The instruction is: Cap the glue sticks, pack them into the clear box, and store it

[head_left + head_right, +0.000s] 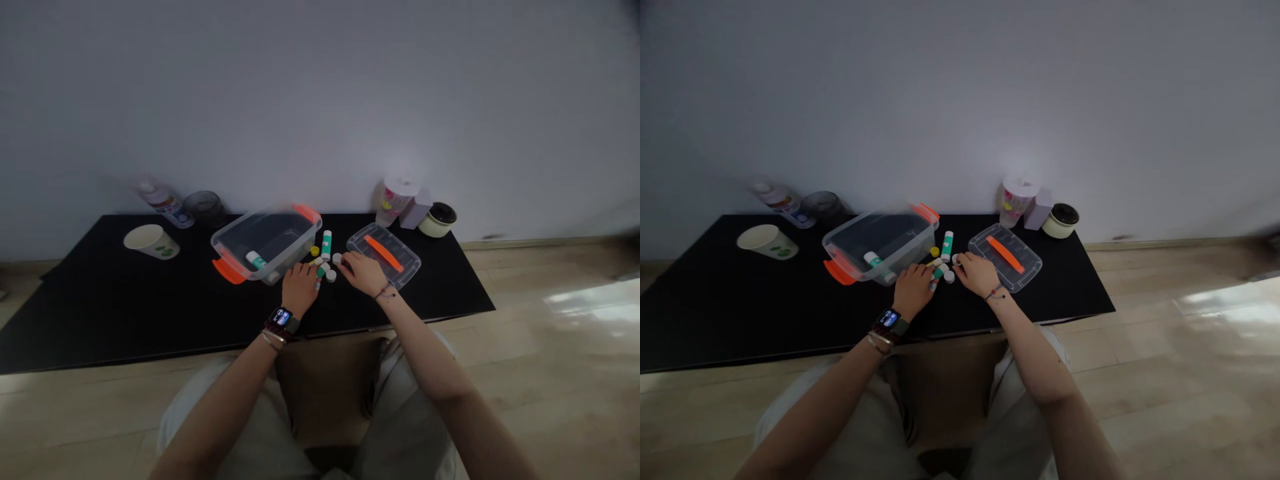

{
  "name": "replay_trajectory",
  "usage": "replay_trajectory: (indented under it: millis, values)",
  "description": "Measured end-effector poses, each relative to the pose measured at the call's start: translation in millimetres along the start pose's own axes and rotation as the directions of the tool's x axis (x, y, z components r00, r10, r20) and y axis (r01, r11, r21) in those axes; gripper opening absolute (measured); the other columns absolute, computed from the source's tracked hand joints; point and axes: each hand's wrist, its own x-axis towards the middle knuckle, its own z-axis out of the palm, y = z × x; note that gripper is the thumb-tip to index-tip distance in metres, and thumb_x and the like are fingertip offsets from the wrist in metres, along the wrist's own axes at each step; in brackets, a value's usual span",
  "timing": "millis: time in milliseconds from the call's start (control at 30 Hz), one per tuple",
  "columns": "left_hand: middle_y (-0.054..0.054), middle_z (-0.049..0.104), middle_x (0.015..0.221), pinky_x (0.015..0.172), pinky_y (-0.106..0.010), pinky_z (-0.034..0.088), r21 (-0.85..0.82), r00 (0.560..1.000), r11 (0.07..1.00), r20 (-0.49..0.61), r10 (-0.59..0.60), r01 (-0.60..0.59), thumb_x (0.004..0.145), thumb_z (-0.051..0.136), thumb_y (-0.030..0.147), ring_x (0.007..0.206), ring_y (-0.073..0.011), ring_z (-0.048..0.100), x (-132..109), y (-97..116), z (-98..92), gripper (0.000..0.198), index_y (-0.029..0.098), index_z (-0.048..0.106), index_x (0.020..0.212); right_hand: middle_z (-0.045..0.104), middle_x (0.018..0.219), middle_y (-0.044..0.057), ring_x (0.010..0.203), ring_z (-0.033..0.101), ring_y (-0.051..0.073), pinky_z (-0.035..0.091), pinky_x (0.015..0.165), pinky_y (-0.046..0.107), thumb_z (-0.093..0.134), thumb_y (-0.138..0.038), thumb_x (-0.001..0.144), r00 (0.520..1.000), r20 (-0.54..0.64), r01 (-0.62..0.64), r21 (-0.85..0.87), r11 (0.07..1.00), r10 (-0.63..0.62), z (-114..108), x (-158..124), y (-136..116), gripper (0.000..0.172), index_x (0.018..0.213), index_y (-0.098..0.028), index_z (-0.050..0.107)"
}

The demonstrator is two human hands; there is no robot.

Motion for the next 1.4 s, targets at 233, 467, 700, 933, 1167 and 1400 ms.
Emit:
replay_trajectory:
  millis: [233,467,700,933,1167,1400]
  values:
    - [-0.014,0.068,0.114,0.09,-0.041,0.048,-0.403,0.989,0.906,-0.014,-0.149,0.13,0.092,0.054,0.03,0.106,-0.0298,0.061,-4.2,-4.9,-5.7,0.033,0.017,0.065,0.12,0.065,0.116,0.011,0.102,0.065,0.024,0.048,0.073,0.029,0.053,-0.043,0.097,0.985,0.172,0.026,-0.034,0.999,-0.02,15.1,1.2,-4.1,0.033,0.12,-0.019,0.059]
    - [-0.008,0.073,0.102,0.082,-0.032,0.054,-0.933,0.931,0.133,0.306,-0.202,0.335,0.081,0.072,0.038,0.093,-0.0215,0.069,0.1,-9.2,-0.1,0.037,0.015,0.068,0.111,0.06,0.13,0.013,0.107,0.065,0.026,0.052,0.076,0.031,0.061,-0.037,0.092,0.968,0.247,0.041,-0.026,0.999,-0.034,40.0,8.8,-8.7,0.04,0.128,-0.021,0.054]
    - [-0.004,0.068,0.097,0.064,-0.026,0.057,-0.773,0.781,-0.314,0.61,-0.131,0.551,0.09,0.064,0.028,0.074,-0.0145,0.07,-1.9,0.6,-25.9,0.029,0.02,0.061,0.118,0.068,0.089,0.004,0.075,0.065,0.016,0.048,0.067,0.026,0.063,-0.036,0.086,0.963,0.07,-0.255,0.544,0.8,0.259,25.8,16.7,11.8,0.022,0.096,-0.017,0.057]
    - [-0.002,0.067,0.087,0.051,-0.02,0.05,-0.749,0.792,-0.353,0.61,-0.036,0.561,0.094,0.059,0.033,0.06,-0.01,0.062,-2.7,2.9,-29.2,0.031,0.023,0.057,0.123,0.067,0.081,0.002,0.056,0.058,0.008,0.038,0.046,0.018,0.065,-0.044,0.077,0.934,0.277,-0.29,0.957,0.028,0.226,4.5,14.9,12.4,0.031,0.091,-0.018,0.055]
    - [-0.003,0.066,0.08,0.046,-0.017,0.043,-0.761,0.814,-0.337,0.58,0.027,0.554,0.089,0.064,0.042,0.054,-0.0083,0.056,-5.4,4.3,-32.4,0.036,0.019,0.059,0.116,0.065,0.078,0.0,0.06,0.058,0.009,0.04,0.048,0.019,0.071,-0.048,0.075,0.972,0.201,-0.215,0.971,0.109,0.123,-1.7,9.3,3.1,0.038,0.095,-0.018,0.061]
    - [-0.002,0.063,0.073,0.04,-0.016,0.032,-0.732,0.796,-0.347,0.6,0.077,0.586,0.088,0.063,0.045,0.046,-0.0059,0.047,-5.6,1.5,-31.6,0.034,0.017,0.059,0.106,0.065,0.08,0.001,0.064,0.058,0.01,0.042,0.051,0.02,0.068,-0.05,0.081,0.983,0.182,-0.172,0.934,0.314,0.0,-1.7,6.0,5.9,0.038,0.099,-0.017,0.061]
